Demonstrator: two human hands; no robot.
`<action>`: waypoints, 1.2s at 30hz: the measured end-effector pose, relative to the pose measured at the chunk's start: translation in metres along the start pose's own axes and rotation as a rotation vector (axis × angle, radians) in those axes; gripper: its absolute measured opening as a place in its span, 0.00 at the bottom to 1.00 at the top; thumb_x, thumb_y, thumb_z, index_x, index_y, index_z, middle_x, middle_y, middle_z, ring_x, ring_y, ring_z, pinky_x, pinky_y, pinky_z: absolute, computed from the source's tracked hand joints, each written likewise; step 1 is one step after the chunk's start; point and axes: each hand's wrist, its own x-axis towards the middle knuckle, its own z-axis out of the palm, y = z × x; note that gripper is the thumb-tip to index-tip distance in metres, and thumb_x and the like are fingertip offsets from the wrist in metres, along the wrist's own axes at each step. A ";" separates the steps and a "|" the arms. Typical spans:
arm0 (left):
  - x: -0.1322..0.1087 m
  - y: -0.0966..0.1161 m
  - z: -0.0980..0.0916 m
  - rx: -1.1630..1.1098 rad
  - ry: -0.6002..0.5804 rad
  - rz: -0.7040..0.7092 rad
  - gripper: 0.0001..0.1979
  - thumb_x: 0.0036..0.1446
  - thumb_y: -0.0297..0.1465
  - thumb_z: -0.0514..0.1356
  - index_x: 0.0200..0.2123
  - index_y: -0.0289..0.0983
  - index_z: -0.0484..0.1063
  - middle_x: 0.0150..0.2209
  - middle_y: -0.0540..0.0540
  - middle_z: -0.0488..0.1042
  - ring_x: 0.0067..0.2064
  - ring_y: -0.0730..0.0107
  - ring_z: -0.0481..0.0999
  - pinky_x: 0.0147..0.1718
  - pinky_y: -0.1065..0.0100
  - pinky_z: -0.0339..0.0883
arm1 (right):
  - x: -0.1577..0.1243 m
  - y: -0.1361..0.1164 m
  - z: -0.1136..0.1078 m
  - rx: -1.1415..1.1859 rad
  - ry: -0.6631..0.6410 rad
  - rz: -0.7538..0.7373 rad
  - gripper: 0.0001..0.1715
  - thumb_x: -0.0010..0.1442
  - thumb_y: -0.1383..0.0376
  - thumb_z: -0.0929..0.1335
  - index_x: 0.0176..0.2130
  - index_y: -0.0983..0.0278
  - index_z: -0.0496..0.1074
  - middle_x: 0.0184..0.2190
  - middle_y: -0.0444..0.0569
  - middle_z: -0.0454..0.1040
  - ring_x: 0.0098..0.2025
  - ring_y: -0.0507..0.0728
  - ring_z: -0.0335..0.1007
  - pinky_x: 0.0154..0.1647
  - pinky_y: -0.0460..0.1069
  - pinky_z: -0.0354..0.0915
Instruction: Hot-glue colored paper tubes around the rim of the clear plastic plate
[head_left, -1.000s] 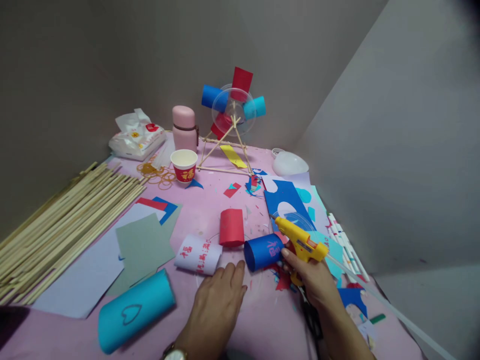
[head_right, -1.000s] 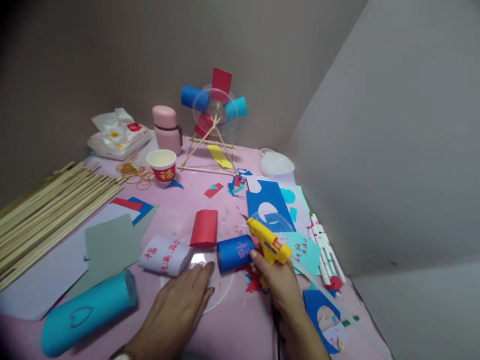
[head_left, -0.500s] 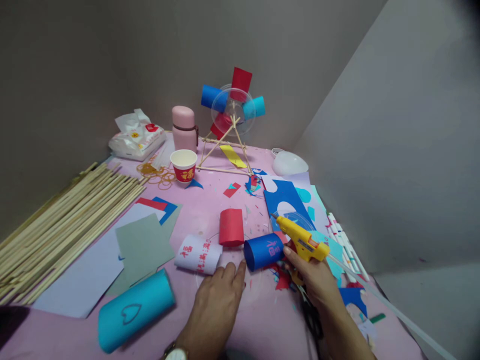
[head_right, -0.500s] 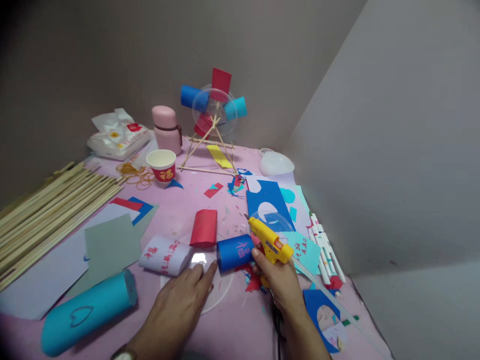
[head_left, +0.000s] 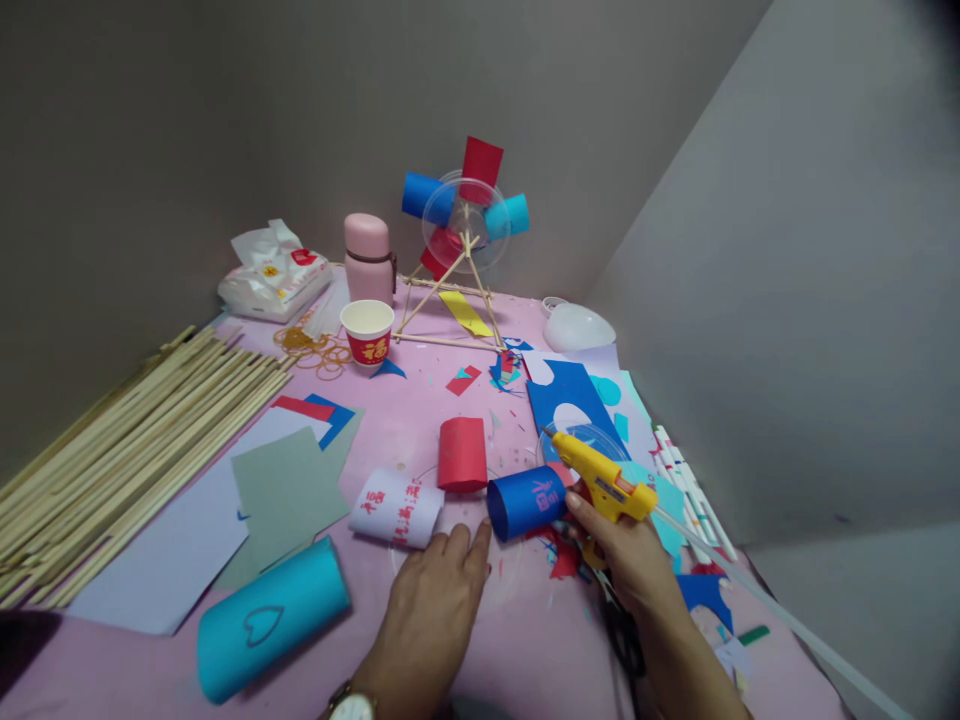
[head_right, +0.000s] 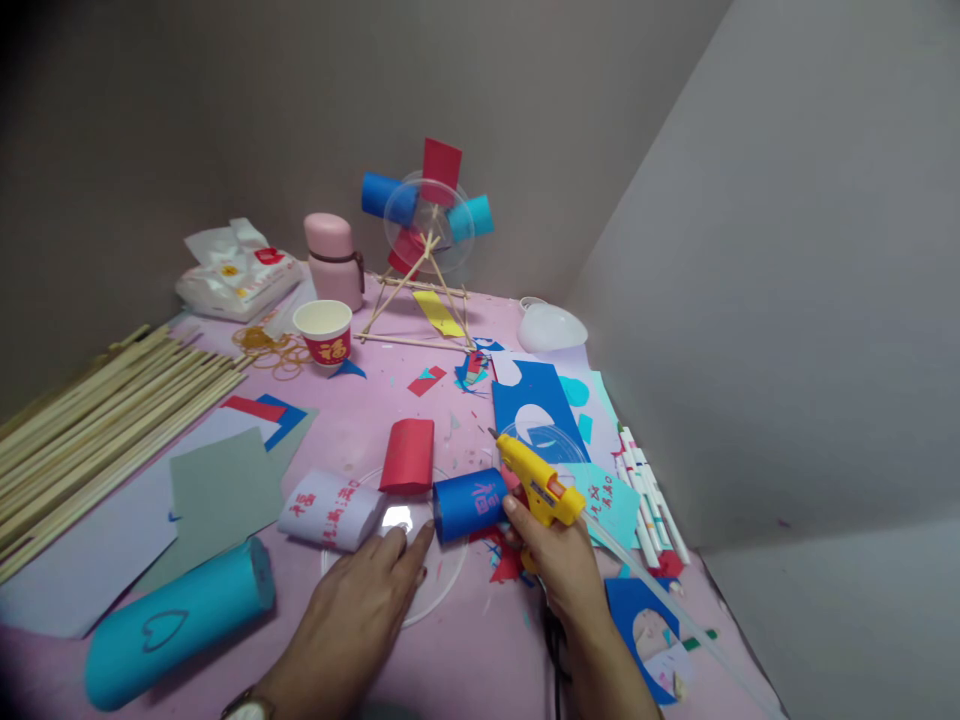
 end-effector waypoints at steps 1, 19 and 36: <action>0.000 0.000 0.000 0.002 -0.001 -0.003 0.23 0.62 0.22 0.51 0.60 0.36 0.60 0.42 0.41 0.74 0.39 0.60 0.76 0.34 0.60 0.73 | 0.000 -0.002 0.001 0.005 0.003 -0.002 0.19 0.41 0.56 0.78 0.31 0.63 0.73 0.20 0.39 0.70 0.21 0.50 0.64 0.22 0.45 0.62; -0.033 -0.019 -0.001 -0.035 0.432 0.135 0.23 0.54 0.16 0.47 0.51 0.35 0.68 0.39 0.43 0.78 0.38 0.63 0.77 0.35 0.66 0.72 | -0.026 -0.014 -0.021 -0.040 0.085 -0.120 0.18 0.44 0.54 0.76 0.31 0.62 0.73 0.24 0.41 0.72 0.22 0.50 0.64 0.22 0.45 0.60; 0.018 -0.047 -0.072 -0.143 0.254 -0.268 0.24 0.62 0.35 0.48 0.59 0.33 0.60 0.52 0.35 0.73 0.55 0.52 0.68 0.51 0.51 0.60 | -0.015 0.012 -0.009 -0.023 0.071 -0.149 0.18 0.47 0.52 0.71 0.31 0.63 0.70 0.18 0.40 0.68 0.21 0.53 0.65 0.21 0.47 0.62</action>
